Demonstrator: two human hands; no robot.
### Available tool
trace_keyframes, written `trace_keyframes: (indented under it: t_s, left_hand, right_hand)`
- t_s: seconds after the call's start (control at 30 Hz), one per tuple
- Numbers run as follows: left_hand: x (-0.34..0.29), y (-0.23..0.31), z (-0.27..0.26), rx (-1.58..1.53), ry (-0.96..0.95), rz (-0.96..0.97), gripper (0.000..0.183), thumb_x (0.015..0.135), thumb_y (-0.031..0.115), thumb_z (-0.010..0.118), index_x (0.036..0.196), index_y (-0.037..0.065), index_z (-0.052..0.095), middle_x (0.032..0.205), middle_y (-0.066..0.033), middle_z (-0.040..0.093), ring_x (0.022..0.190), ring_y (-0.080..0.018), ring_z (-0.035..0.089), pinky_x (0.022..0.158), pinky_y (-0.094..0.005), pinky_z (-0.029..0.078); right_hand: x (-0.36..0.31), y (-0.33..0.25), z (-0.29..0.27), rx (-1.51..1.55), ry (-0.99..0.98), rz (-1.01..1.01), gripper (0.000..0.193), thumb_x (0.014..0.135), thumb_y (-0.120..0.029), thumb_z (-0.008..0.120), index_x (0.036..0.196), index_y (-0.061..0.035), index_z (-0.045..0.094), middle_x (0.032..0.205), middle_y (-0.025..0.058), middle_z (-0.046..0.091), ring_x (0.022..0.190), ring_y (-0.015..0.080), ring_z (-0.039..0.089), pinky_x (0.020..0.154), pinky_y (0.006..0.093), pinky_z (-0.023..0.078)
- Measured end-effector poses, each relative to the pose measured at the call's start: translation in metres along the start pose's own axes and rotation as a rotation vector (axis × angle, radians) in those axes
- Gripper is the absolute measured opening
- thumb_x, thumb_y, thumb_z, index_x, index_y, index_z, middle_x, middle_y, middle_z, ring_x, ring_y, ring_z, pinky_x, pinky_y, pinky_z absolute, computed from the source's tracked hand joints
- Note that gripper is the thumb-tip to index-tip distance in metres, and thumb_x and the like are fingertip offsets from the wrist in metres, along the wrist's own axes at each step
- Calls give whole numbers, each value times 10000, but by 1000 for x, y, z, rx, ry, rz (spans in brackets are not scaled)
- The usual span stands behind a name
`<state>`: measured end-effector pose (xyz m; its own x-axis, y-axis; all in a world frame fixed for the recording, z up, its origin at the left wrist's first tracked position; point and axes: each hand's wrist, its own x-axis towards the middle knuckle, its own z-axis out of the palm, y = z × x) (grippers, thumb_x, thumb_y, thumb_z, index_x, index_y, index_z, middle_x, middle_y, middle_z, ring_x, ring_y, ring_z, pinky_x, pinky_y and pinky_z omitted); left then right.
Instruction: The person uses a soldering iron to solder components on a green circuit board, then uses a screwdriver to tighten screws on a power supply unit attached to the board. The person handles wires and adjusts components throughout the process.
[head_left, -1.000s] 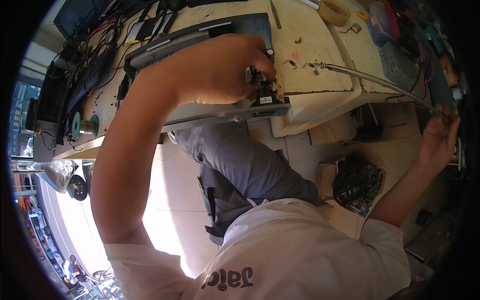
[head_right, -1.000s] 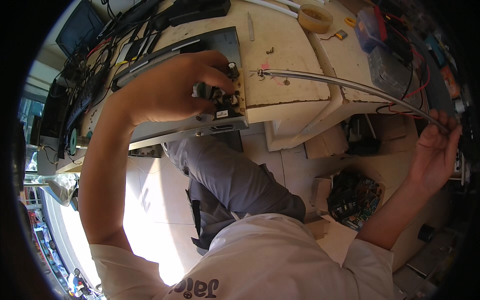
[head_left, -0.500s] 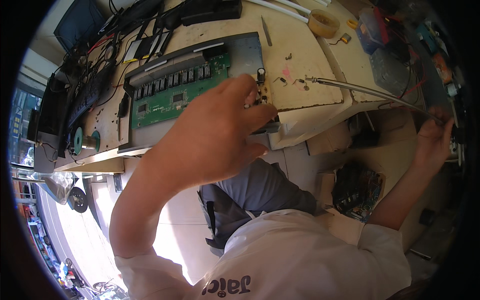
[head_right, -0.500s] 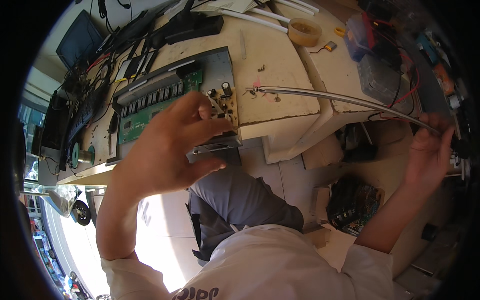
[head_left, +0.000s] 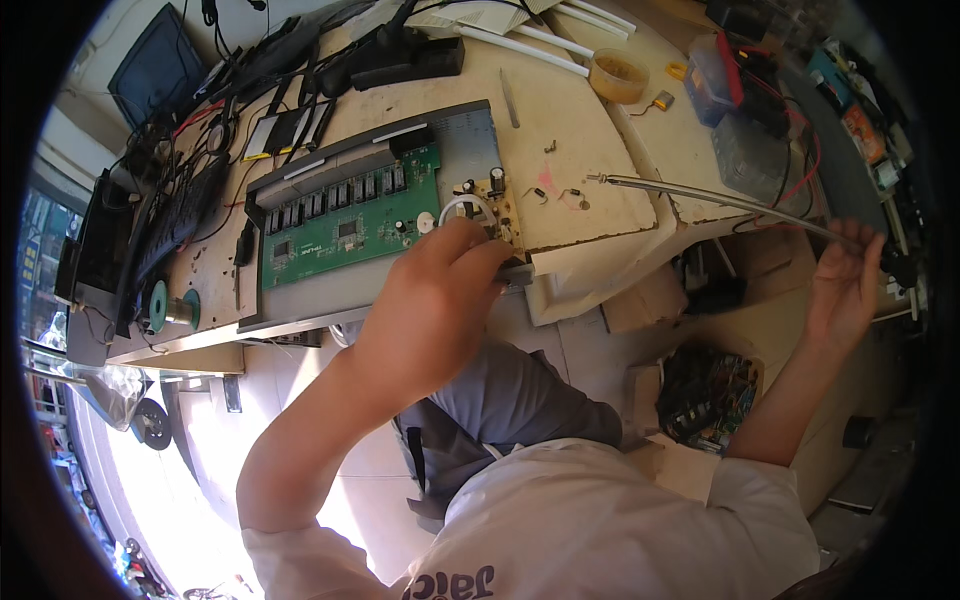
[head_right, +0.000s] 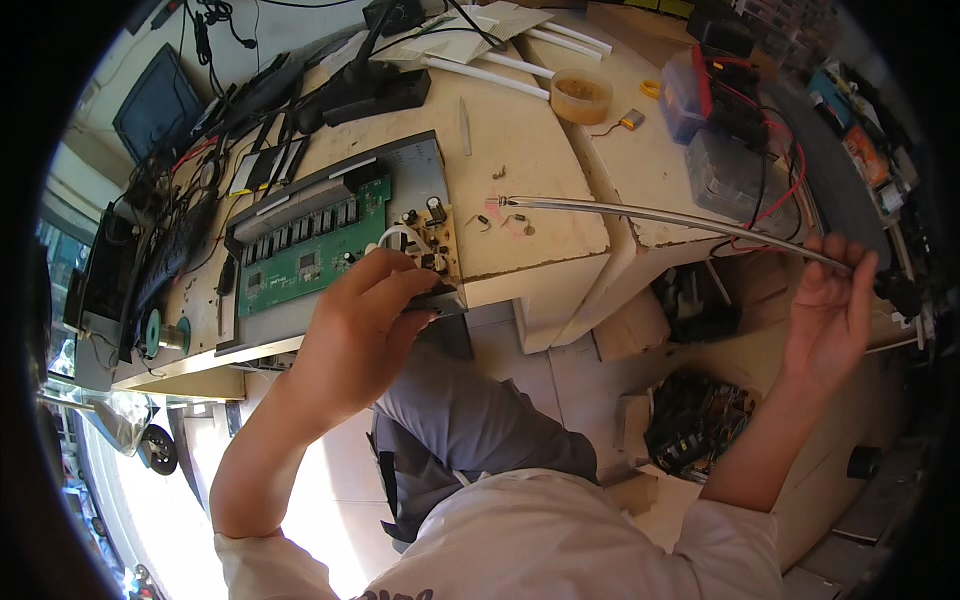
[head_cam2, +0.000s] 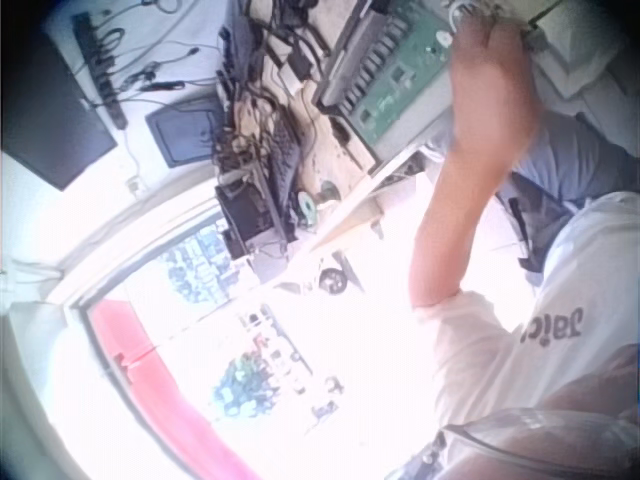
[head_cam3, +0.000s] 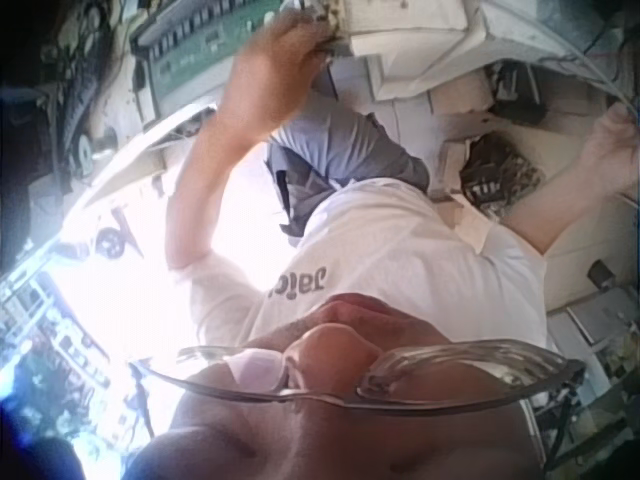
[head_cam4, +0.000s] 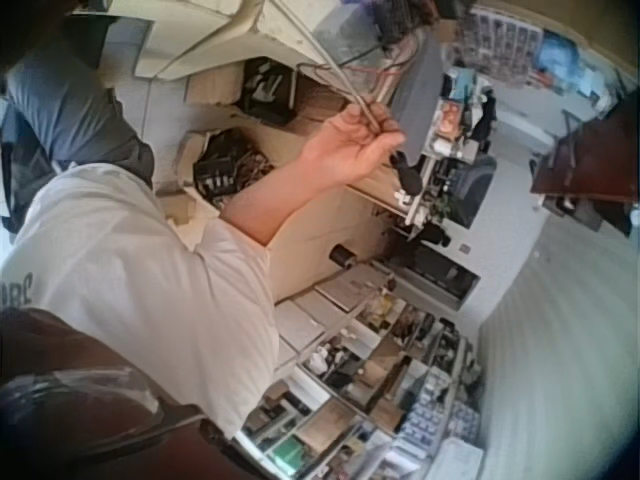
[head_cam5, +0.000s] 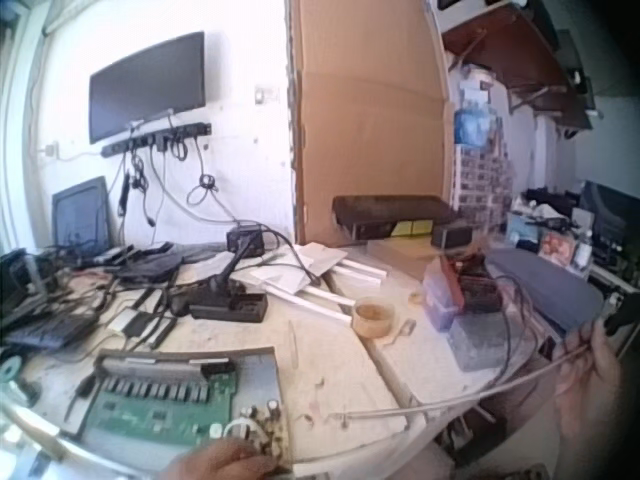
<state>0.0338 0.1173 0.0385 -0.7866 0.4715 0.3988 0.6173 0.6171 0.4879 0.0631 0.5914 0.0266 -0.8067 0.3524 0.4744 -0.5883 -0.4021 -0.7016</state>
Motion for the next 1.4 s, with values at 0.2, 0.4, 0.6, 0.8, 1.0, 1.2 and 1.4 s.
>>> trace_keyframes:
  t_s: [0.2, 0.4, 0.6, 0.8, 1.0, 1.2, 1.4]
  left_hand:
    - [1, -15, -4, -25, -92, 81, 356, 771, -90, 763, 1105, 6, 688, 1060, -140, 612, 908, -319, 660, 764, -388, 539]
    - [3, -17, -6, -103, -118, 43, 348, 779, -121, 735, 1099, 8, 686, 1051, -145, 602, 902, -320, 655, 755, -381, 536]
    - [4, -17, -5, -14, -109, 89, 361, 778, -145, 697, 1101, 18, 699, 1040, -144, 592, 896, -316, 647, 750, -385, 537]
    - [0, -16, -5, -98, -65, 55, 383, 751, -101, 757, 1106, 36, 710, 1015, -141, 584, 873, -317, 634, 732, -393, 532]
    - [0, -17, 1, 54, -64, 118, 373, 769, -60, 767, 1119, 60, 722, 995, -140, 586, 861, -330, 636, 732, -400, 538]
    - [-5, -19, 0, 129, -42, 144, 413, 752, -50, 759, 1154, 24, 701, 1033, -147, 606, 883, -330, 654, 752, -408, 556]
    - [-5, -17, -11, 20, -78, 108, 501, 731, -67, 763, 1214, 17, 659, 1107, -163, 645, 956, -354, 675, 798, -404, 568]
  right_hand:
    - [5, -5, -2, -13, -64, -16, 314, 1096, -208, 496, 1209, 69, 592, 1226, 229, 652, 1196, 350, 628, 915, 333, 610]
    - [6, -7, -8, 3, -95, 31, 323, 1094, -208, 500, 1230, 71, 589, 1239, 227, 655, 1209, 360, 627, 951, 343, 600]
    - [7, -8, -12, -19, -102, 16, 316, 1093, -195, 499, 1236, 73, 586, 1250, 230, 655, 1214, 361, 631, 954, 353, 601]
    - [9, -8, -18, 14, -81, 33, 325, 1098, -189, 482, 1228, 93, 581, 1261, 246, 645, 1232, 357, 621, 966, 362, 599]
    - [15, -14, -48, 6, -88, 31, 320, 1098, -156, 476, 1274, 104, 534, 1299, 250, 612, 1273, 349, 591, 1013, 375, 578]
    - [19, -16, -59, -11, -95, 50, 340, 1101, -168, 473, 1306, 101, 501, 1321, 242, 593, 1274, 336, 584, 1014, 368, 567]
    - [13, -13, -30, 0, -140, 88, 357, 1106, -206, 466, 1287, 98, 519, 1280, 242, 622, 1241, 329, 605, 983, 355, 572]
